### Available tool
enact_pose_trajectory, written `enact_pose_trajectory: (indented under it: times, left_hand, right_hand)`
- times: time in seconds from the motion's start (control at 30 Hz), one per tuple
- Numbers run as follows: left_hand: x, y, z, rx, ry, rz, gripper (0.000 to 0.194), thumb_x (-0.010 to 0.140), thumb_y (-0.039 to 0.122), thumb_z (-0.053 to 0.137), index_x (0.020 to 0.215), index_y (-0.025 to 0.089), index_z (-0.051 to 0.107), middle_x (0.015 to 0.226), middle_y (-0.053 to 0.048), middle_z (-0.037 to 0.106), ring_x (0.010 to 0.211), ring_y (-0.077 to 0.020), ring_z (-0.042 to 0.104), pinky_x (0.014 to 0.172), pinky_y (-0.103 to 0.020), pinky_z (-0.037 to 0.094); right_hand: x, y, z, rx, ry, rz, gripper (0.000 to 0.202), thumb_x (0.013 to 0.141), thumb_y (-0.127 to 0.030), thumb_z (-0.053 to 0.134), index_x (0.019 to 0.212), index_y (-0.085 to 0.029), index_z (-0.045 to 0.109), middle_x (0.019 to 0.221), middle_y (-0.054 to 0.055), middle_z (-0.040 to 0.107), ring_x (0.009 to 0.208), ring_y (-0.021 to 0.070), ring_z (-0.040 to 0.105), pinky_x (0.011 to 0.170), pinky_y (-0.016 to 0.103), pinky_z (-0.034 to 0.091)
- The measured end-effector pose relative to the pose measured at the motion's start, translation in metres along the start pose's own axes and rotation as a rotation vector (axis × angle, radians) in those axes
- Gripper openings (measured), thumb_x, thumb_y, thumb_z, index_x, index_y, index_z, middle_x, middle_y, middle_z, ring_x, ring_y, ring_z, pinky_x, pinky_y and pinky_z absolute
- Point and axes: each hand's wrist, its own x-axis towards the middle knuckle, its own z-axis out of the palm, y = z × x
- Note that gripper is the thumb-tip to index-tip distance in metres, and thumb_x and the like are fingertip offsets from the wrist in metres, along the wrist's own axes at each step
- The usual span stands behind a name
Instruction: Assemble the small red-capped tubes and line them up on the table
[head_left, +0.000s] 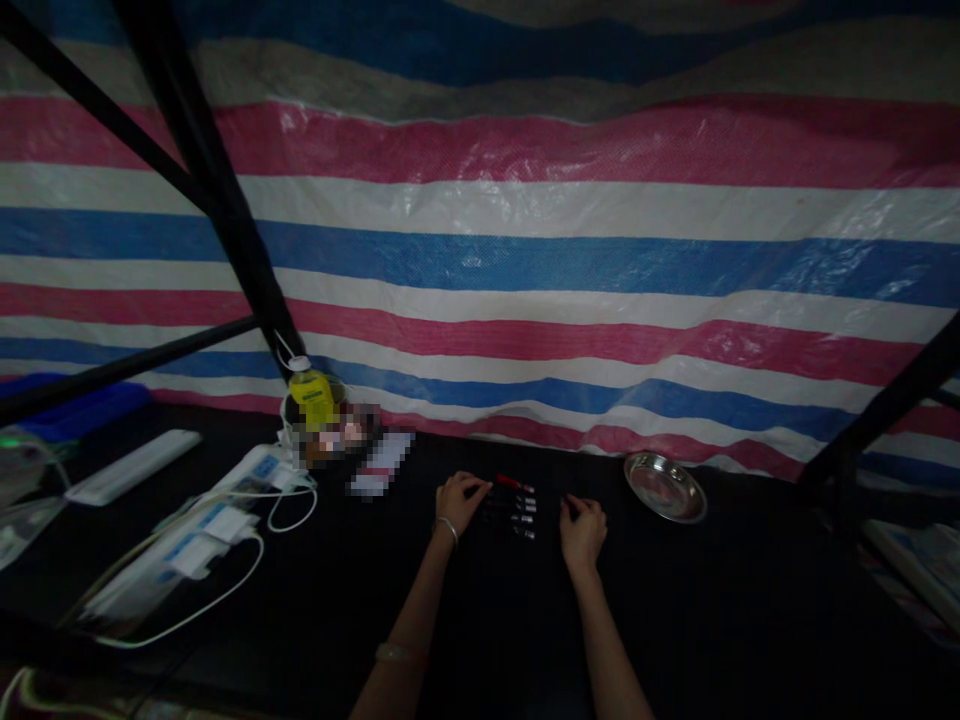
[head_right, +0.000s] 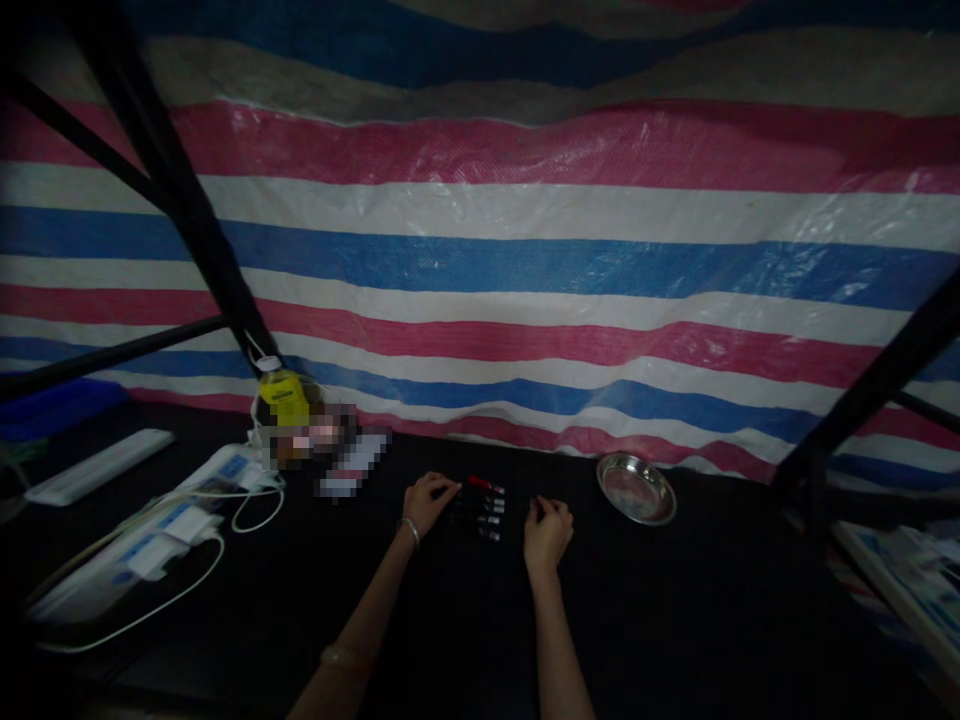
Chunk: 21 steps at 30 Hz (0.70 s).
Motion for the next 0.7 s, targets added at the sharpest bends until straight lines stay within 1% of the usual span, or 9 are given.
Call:
enact_pose_trajectory:
  times: [0.1, 0.17, 0.3, 0.4, 0.5, 0.57, 0.63, 0.7]
  left_hand:
    - [0.0, 0.0, 0.0, -0.019, 0.005, -0.007, 0.024, 0.078, 0.045, 0.054, 0.08, 0.028, 0.071, 0.095, 0.0, 0.064, 0.092, -0.0181, 0.057, 0.081, -0.032, 0.039]
    - [0.0, 0.0, -0.001, -0.04, 0.012, -0.007, 0.025, 0.078, 0.046, 0.054, 0.079, 0.028, 0.071, 0.094, 0.0, 0.064, 0.092, -0.0181, 0.057, 0.081, -0.032, 0.039]
    - [0.001, -0.001, 0.0, -0.077, 0.022, 0.001, 0.026, 0.078, 0.046, 0.053, 0.079, 0.026, 0.07, 0.093, 0.0, 0.064, 0.091, -0.0176, 0.058, 0.081, -0.031, 0.04]
    - [0.001, -0.003, 0.001, -0.092, 0.035, 0.011, 0.028, 0.078, 0.047, 0.052, 0.078, 0.026, 0.07, 0.091, -0.001, 0.065, 0.089, -0.0172, 0.058, 0.08, -0.031, 0.041]
    - [0.002, -0.005, 0.004, -0.106, 0.059, 0.026, 0.03, 0.078, 0.048, 0.05, 0.077, 0.025, 0.07, 0.089, -0.001, 0.065, 0.086, -0.0165, 0.059, 0.08, -0.029, 0.042]
    - [0.002, -0.006, 0.004, -0.103, 0.072, 0.028, 0.03, 0.079, 0.047, 0.051, 0.076, 0.024, 0.069, 0.086, -0.001, 0.065, 0.084, -0.0161, 0.06, 0.078, -0.029, 0.043]
    - [0.001, -0.006, 0.004, -0.095, 0.079, 0.029, 0.03, 0.079, 0.047, 0.051, 0.075, 0.023, 0.069, 0.085, -0.001, 0.065, 0.082, -0.0159, 0.06, 0.077, -0.028, 0.043]
    - [0.001, -0.005, 0.004, -0.092, 0.084, 0.033, 0.03, 0.079, 0.046, 0.05, 0.075, 0.023, 0.069, 0.084, -0.001, 0.065, 0.082, -0.0159, 0.06, 0.075, -0.028, 0.044]
  right_hand:
    - [0.001, -0.001, -0.004, 0.008, -0.045, -0.017, 0.028, 0.082, -0.027, 0.046, 0.095, -0.016, 0.068, 0.094, 0.011, 0.063, 0.087, 0.0231, 0.056, 0.074, 0.03, 0.038]
    - [0.001, -0.003, -0.006, -0.029, -0.061, -0.024, 0.026, 0.083, -0.026, 0.046, 0.093, -0.016, 0.067, 0.092, 0.011, 0.063, 0.087, 0.023, 0.057, 0.073, 0.029, 0.038]
    - [0.0, -0.009, -0.009, -0.155, -0.095, -0.034, 0.022, 0.085, -0.025, 0.044, 0.092, -0.016, 0.063, 0.092, 0.011, 0.062, 0.089, 0.0236, 0.057, 0.072, 0.03, 0.038]
    - [-0.004, -0.016, -0.011, -0.232, -0.103, -0.07, 0.021, 0.087, -0.025, 0.043, 0.094, -0.016, 0.06, 0.093, 0.011, 0.06, 0.091, 0.0231, 0.057, 0.072, 0.03, 0.039]
    - [-0.009, -0.024, -0.01, -0.379, -0.08, -0.096, 0.022, 0.088, -0.025, 0.039, 0.094, -0.014, 0.058, 0.092, 0.013, 0.059, 0.089, 0.0246, 0.058, 0.07, 0.031, 0.041]
    - [-0.01, -0.029, -0.009, -0.491, -0.076, -0.114, 0.024, 0.089, -0.021, 0.036, 0.098, -0.013, 0.056, 0.092, 0.014, 0.059, 0.087, 0.0251, 0.059, 0.067, 0.031, 0.042]
    - [-0.009, -0.032, -0.009, -0.565, -0.122, -0.144, 0.027, 0.089, -0.014, 0.031, 0.105, -0.012, 0.053, 0.094, 0.015, 0.058, 0.086, 0.0239, 0.061, 0.063, 0.029, 0.044]
    - [-0.004, -0.032, -0.011, -0.59, -0.219, -0.179, 0.033, 0.087, -0.007, 0.028, 0.112, -0.012, 0.049, 0.097, 0.015, 0.058, 0.084, 0.0219, 0.063, 0.06, 0.027, 0.044]
